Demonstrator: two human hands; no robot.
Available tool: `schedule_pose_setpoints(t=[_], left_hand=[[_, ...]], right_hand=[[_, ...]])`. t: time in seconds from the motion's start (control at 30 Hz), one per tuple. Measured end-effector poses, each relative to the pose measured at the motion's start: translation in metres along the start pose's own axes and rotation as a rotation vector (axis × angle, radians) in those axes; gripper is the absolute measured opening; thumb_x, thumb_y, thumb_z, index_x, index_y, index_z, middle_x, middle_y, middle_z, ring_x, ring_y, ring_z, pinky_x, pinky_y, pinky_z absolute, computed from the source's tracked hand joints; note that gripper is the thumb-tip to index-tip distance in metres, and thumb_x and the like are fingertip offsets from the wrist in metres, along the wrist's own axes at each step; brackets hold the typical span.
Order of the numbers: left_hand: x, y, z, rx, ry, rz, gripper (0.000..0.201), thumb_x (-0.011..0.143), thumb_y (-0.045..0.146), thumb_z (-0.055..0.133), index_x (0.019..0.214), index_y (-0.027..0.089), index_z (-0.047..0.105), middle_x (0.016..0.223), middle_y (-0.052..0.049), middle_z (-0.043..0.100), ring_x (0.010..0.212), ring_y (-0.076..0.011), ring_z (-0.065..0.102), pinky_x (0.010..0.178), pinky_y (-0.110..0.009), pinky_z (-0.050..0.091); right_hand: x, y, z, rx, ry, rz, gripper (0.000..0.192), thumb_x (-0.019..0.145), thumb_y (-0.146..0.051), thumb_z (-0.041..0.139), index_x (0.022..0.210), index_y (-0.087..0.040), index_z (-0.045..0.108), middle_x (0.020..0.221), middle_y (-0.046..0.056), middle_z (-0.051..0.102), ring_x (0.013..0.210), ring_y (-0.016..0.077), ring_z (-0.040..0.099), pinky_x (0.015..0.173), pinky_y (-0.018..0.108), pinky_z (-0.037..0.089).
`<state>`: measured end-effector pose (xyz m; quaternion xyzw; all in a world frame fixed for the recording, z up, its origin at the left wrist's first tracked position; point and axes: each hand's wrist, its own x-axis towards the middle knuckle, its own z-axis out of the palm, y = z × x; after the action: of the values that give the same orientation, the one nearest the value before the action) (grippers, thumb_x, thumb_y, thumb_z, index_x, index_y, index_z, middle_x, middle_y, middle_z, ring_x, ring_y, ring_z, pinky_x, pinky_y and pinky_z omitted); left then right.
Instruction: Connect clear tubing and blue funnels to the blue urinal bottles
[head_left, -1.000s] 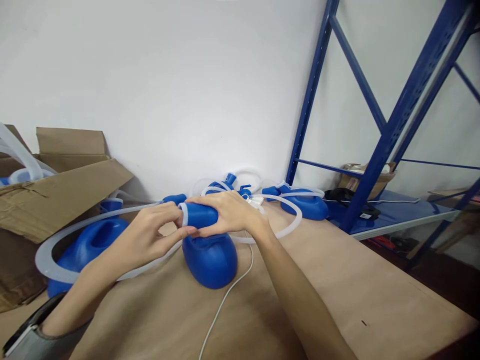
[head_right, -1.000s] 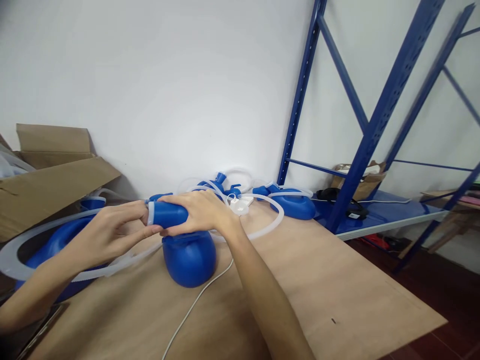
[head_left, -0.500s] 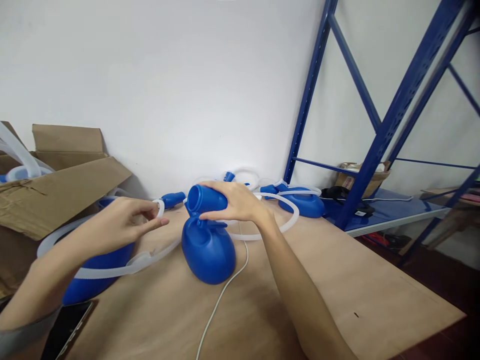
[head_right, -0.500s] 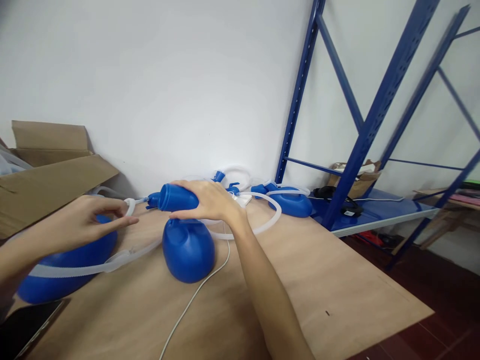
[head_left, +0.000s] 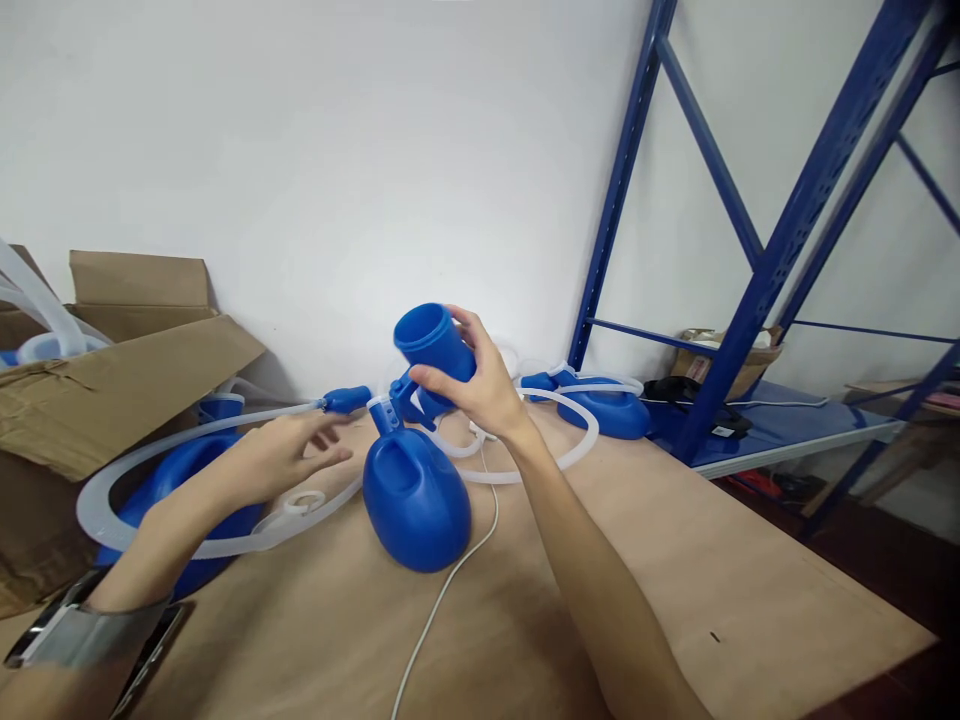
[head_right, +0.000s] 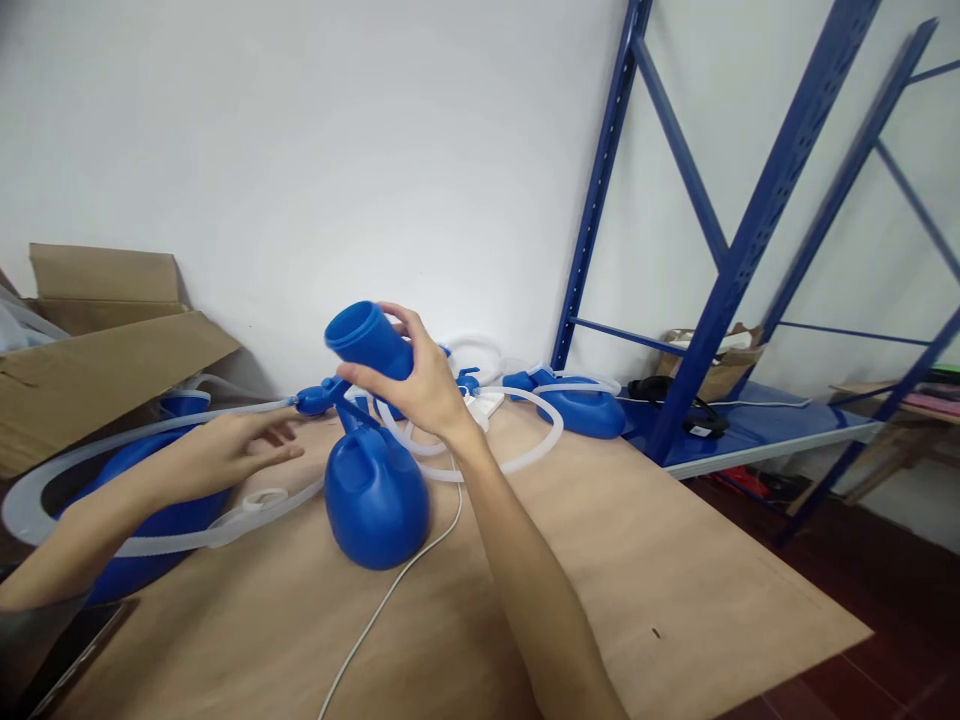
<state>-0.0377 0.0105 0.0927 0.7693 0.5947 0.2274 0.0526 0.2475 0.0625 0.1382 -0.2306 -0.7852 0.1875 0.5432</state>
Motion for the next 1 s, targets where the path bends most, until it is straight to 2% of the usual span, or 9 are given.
schedule_pose_setpoints(t=[0.07,0.17,0.3,0.4,0.53,0.63,0.73,0.87,1.0], left_hand=[[-0.005,0.023,-0.008,-0.282,0.068,0.044,0.076,0.085,0.063,0.063,0.151,0.029,0.049,0.129,-0.012,0.073,0.11,-0.0306,0.073,0.095,-0.043,0.059],[-0.015,0.055,-0.016,-0.486,0.182,0.033,0.087,0.084,0.064,0.065,0.159,0.033,0.035,0.135,-0.013,0.069,0.106,-0.0317,0.075,0.089,-0.043,0.063],[-0.019,0.077,-0.017,-0.452,0.255,-0.083,0.084,0.069,0.06,0.083,0.141,0.029,0.054,0.102,-0.004,0.076,0.079,-0.0279,0.076,0.068,-0.037,0.063],[-0.015,0.078,-0.021,-0.637,0.427,-0.15,0.065,0.066,0.054,0.087,0.118,0.024,0.062,0.101,-0.003,0.074,0.08,-0.023,0.074,0.067,-0.031,0.062],[-0.011,0.067,-0.031,-1.009,0.605,-0.207,0.041,0.07,0.04,0.085,0.096,0.021,0.061,0.086,0.003,0.069,0.068,-0.0145,0.068,0.059,-0.023,0.058],[-0.013,0.061,-0.035,-1.05,0.637,-0.201,0.034,0.072,0.034,0.085,0.091,0.02,0.061,0.079,0.005,0.065,0.063,-0.0108,0.063,0.057,-0.019,0.056],[-0.015,0.064,-0.035,-0.994,0.696,-0.193,0.031,0.074,0.033,0.084,0.092,0.022,0.062,0.08,0.006,0.066,0.069,-0.0113,0.065,0.06,-0.018,0.055],[-0.018,0.072,-0.033,-0.936,0.682,-0.161,0.033,0.073,0.035,0.085,0.095,0.023,0.062,0.083,0.005,0.067,0.071,-0.0129,0.065,0.06,-0.019,0.055],[-0.018,0.075,-0.031,-0.957,0.656,-0.177,0.035,0.072,0.036,0.086,0.096,0.023,0.063,0.084,0.005,0.068,0.069,-0.0126,0.064,0.055,-0.017,0.052]], right_hand=[[-0.004,-0.005,0.006,-0.068,-0.047,-0.01,0.087,0.074,-0.063,0.083,0.143,-0.027,0.045,0.132,0.009,0.063,0.118,0.0283,0.065,0.098,0.042,0.054],[-0.011,-0.009,0.02,-0.121,-0.175,-0.054,0.096,0.07,-0.062,0.087,0.146,-0.028,0.039,0.135,0.01,0.061,0.116,0.0296,0.066,0.097,0.047,0.055],[-0.015,-0.014,0.036,-0.133,-0.272,-0.256,0.102,0.071,-0.057,0.089,0.15,-0.027,0.033,0.149,0.013,0.049,0.134,0.0309,0.055,0.106,0.048,0.052],[-0.014,-0.021,0.033,-0.179,-0.129,-0.338,0.077,0.078,-0.06,0.082,0.136,-0.024,0.048,0.141,0.012,0.055,0.134,0.0289,0.054,0.111,0.045,0.048],[-0.011,-0.028,0.018,-0.279,0.088,-0.264,0.036,0.097,-0.058,0.062,0.099,-0.022,0.063,0.105,0.007,0.068,0.104,0.0229,0.064,0.098,0.038,0.05],[-0.01,-0.027,0.012,-0.38,0.052,-0.179,0.046,0.097,-0.062,0.059,0.079,-0.02,0.064,0.087,0.006,0.069,0.089,0.0224,0.065,0.088,0.037,0.05],[-0.009,-0.018,0.016,-0.269,-0.146,0.099,0.064,0.099,-0.072,0.047,0.065,-0.019,0.061,0.065,0.003,0.062,0.067,0.0185,0.065,0.075,0.034,0.051],[-0.006,0.005,0.034,0.177,-0.395,0.401,0.063,0.1,-0.075,0.038,0.108,-0.019,0.067,0.091,0.007,0.073,0.07,0.0182,0.072,0.066,0.031,0.056],[-0.005,0.032,0.056,0.565,-0.434,0.418,0.051,0.101,-0.067,0.047,0.127,-0.025,0.058,0.116,0.009,0.07,0.09,0.0193,0.075,0.065,0.027,0.059]])
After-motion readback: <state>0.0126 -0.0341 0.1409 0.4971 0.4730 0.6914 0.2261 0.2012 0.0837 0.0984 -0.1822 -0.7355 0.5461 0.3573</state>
